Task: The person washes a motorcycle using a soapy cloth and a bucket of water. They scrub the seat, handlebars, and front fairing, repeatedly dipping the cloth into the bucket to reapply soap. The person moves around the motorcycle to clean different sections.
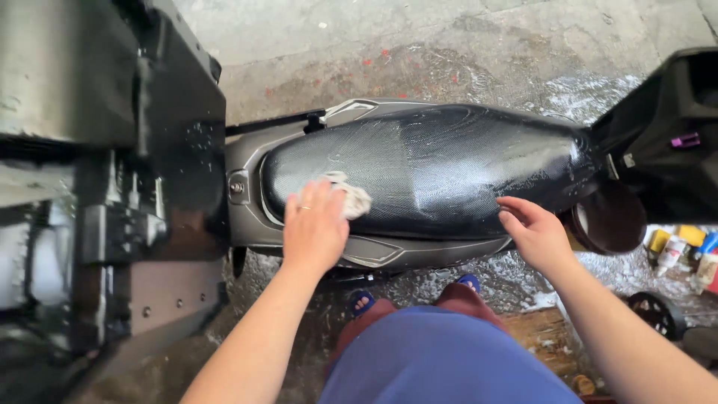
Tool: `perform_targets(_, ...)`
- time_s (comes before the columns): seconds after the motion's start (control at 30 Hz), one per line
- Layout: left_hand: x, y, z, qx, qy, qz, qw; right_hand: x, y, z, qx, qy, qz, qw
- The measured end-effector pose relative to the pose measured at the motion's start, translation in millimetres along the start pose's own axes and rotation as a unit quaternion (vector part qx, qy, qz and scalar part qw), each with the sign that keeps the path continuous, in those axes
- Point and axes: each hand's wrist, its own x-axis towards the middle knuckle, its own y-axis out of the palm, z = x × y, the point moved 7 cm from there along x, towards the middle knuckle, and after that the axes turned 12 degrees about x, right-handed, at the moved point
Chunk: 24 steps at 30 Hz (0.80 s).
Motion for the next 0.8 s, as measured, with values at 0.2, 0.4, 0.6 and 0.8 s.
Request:
perform_targets(0.2, 8.1, 13.9, 32.9, 0.02, -0.15, 0.076, 0.986, -12.3, 14.5, 29.6, 0.008, -0.02, -0.01, 1.0)
perform_targets(0.4, 27.6, 12.7, 2.0, 0.009, -0.106, 0.09, 0.99, 31.9, -1.2, 7.9, -0.085, -0.023, 0.001, 0.996)
perform_targets(0.6, 77.1, 26.0, -54.2, -0.01, -0.061, 0.13, 0.99, 131.7, -50.7, -32.7, -0.392, -0.053, 0.006, 0.918)
perform_targets(0.8, 142.1, 44.1, -94.4, 0.025, -0.076, 0.158, 0.984, 203.0, -68.4, -36.8, -0.443, -0.196, -0.009, 0.875)
